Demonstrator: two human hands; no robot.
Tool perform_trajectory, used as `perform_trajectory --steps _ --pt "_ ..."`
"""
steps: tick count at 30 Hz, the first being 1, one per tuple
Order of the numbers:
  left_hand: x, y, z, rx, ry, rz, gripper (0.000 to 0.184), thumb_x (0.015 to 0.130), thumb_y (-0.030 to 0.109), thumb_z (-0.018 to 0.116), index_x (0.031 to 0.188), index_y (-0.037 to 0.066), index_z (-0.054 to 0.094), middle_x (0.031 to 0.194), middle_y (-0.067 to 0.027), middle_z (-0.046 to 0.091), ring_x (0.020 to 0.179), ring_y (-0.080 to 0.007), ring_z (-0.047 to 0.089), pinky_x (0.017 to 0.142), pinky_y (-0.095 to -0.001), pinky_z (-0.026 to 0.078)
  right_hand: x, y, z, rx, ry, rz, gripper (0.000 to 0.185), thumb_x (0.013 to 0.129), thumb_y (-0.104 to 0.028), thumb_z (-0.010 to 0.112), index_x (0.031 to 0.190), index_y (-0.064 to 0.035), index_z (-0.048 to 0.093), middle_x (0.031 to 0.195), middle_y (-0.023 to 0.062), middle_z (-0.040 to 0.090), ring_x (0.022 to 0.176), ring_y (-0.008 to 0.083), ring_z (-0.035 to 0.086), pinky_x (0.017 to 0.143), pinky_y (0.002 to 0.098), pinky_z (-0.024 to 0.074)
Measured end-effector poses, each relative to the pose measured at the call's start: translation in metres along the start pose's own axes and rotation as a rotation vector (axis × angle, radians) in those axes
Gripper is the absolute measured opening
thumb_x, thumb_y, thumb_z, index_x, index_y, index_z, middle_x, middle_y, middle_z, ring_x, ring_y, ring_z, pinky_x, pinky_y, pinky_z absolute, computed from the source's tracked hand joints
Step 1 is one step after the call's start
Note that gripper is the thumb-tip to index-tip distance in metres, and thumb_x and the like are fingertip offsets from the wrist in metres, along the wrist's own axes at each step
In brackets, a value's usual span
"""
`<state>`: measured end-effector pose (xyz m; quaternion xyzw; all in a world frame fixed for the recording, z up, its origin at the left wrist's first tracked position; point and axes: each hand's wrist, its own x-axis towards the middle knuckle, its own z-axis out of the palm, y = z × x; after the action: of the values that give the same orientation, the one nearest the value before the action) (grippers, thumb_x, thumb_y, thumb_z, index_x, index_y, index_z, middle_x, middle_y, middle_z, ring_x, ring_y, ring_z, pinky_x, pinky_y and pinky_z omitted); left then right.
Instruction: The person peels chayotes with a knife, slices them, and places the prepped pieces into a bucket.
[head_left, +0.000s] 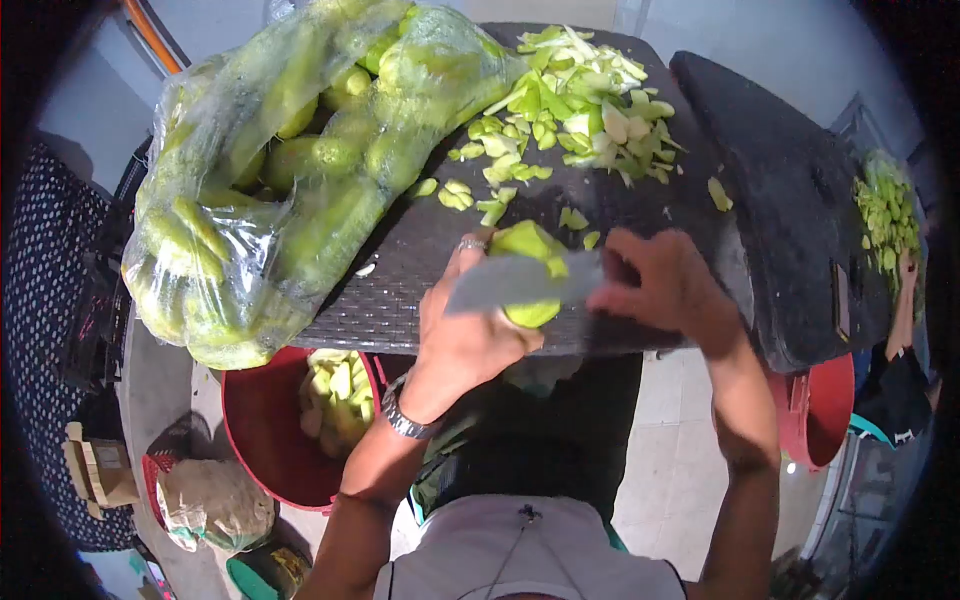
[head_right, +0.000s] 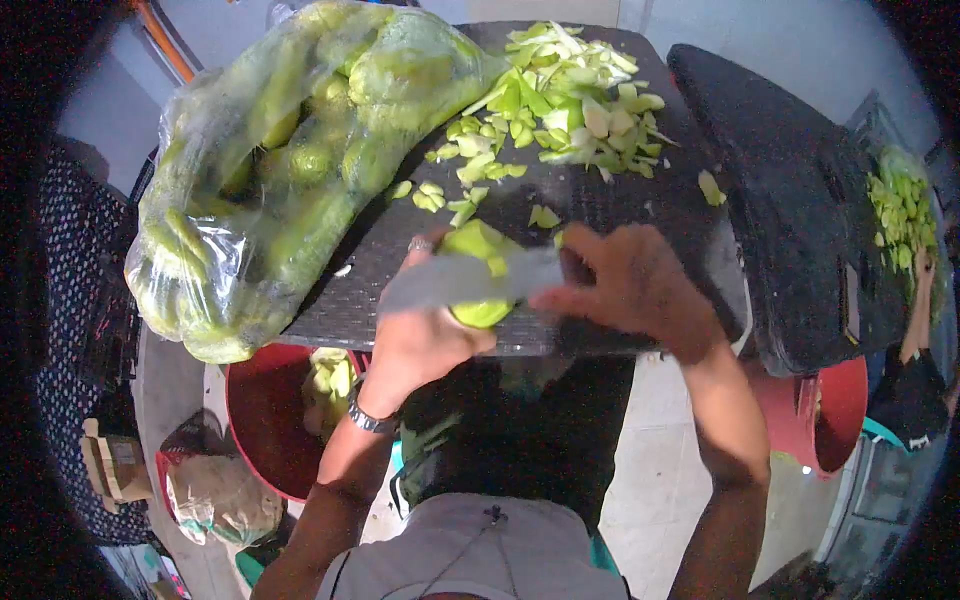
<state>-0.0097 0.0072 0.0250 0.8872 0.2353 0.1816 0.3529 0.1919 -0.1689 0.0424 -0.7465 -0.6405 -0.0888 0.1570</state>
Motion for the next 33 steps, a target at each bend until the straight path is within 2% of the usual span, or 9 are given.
perform_trajectory --steps 4,9,11,13,15,20,23,28,33 --pt "-0.007 0.016 -0.003 -0.063 0.047 0.105 0.094 0.058 0.013 0.091 0.14 0.0 0.047 0.123 -0.0234 0.064 0.112 -0.0439 0.067 0.092 -0.0484 0.057 -0.011 0.062 0.029 -0.428 0.302 -0.246 0.015 0.096 -0.029 0.071 0.11 -0.0231 0.073 0.083 0.0056 0.062 0.062 0.0274 0.059 0.058 0.0409 0.0512" --pt "0.002 0.008 0.011 0.121 0.134 0.121 0.096 0.06 0.011 0.091 0.143 0.001 0.044 0.129 -0.0231 0.06 0.109 -0.0464 0.066 0.086 -0.0503 0.058 -0.003 0.017 0.009 0.057 0.075 0.002 0.026 0.097 -0.022 0.069 0.123 -0.0238 0.07 0.096 0.0081 0.064 0.069 0.0304 0.063 0.059 0.0428 0.0514" --pt "0.003 0.004 0.012 0.138 0.077 0.102 0.097 0.06 0.012 0.092 0.144 0.002 0.044 0.129 -0.0226 0.061 0.11 -0.0458 0.066 0.087 -0.0501 0.057 0.005 -0.012 -0.007 0.293 -0.062 0.152 0.021 0.098 -0.027 0.068 0.116 -0.016 0.068 0.088 0.0122 0.063 0.07 0.0347 0.064 0.06 0.0441 0.0501" --pt "0.003 0.004 0.011 0.132 0.043 0.088 0.098 0.06 0.012 0.092 0.144 0.003 0.044 0.128 -0.0221 0.062 0.111 -0.0452 0.066 0.087 -0.05 0.057 0.009 -0.034 -0.016 0.46 -0.133 0.26 0.038 0.101 -0.04 0.066 0.101 -0.0017 0.064 0.07 0.0199 0.061 0.068 0.0421 0.064 0.063 0.0459 0.0474" --pt "0.003 0.008 0.011 0.104 0.032 0.084 0.097 0.06 0.013 0.093 0.144 0.005 0.045 0.128 -0.0216 0.063 0.112 -0.0448 0.066 0.087 -0.05 0.057 0.006 -0.032 -0.012 0.379 -0.092 0.129 0.04 0.101 -0.041 0.066 0.1 -0.0007 0.063 0.072 0.0208 0.061 0.069 0.0448 0.063 0.062 0.0469 0.0465" --pt "-0.007 0.008 0.014 -0.008 0.299 0.261 0.093 0.06 0.015 0.094 0.14 0.005 0.047 0.122 -0.0216 0.066 0.11 -0.0431 0.068 0.094 -0.0461 0.057 -0.007 0.026 0.032 0.24 -0.053 0.213 0.032 0.099 -0.018 0.067 0.131 -0.0171 0.065 0.09 0.0126 0.065 0.072 0.0351 0.065 0.062 0.0482 0.0517" --pt "0.0 0.011 -0.001 -0.15 0.255 0.236 0.09 0.06 0.011 0.091 0.138 0.003 0.047 0.121 -0.0205 0.067 0.11 -0.0384 0.07 0.093 -0.0428 0.057 -0.013 0.068 0.044 0.04 0.105 -0.004 0.028 0.099 -0.026 0.069 0.124 -0.0126 0.067 0.085 0.0134 0.066 0.07 0.0372 0.067 0.062 0.0481 0.0522" --pt "0.004 -0.001 -0.003 -0.358 0.053 0.067 0.093 0.057 0.011 0.091 0.138 0.002 0.046 0.124 -0.0204 0.066 0.115 -0.0319 0.069 0.096 -0.0398 0.055 -0.001 -0.031 -0.016 0.51 -0.005 0.251 0.039 0.097 -0.046 0.072 0.106 -0.0086 0.066 0.071 0.0146 0.065 0.061 0.0386 0.067 0.057 0.0477 0.0515" --pt "0.001 -0.015 0.015 -0.5 0.078 0.239 0.099 0.055 0.011 0.092 0.141 0.002 0.045 0.131 -0.0148 0.059 0.117 -0.0277 0.064 0.098 -0.0384 0.053 0.0 -0.058 -0.024 0.452 -0.05 0.202 0.049 0.093 -0.052 0.072 0.099 -0.0043 0.061 0.066 0.0182 0.062 0.066 0.0406 0.068 0.059 0.0447 0.0491"
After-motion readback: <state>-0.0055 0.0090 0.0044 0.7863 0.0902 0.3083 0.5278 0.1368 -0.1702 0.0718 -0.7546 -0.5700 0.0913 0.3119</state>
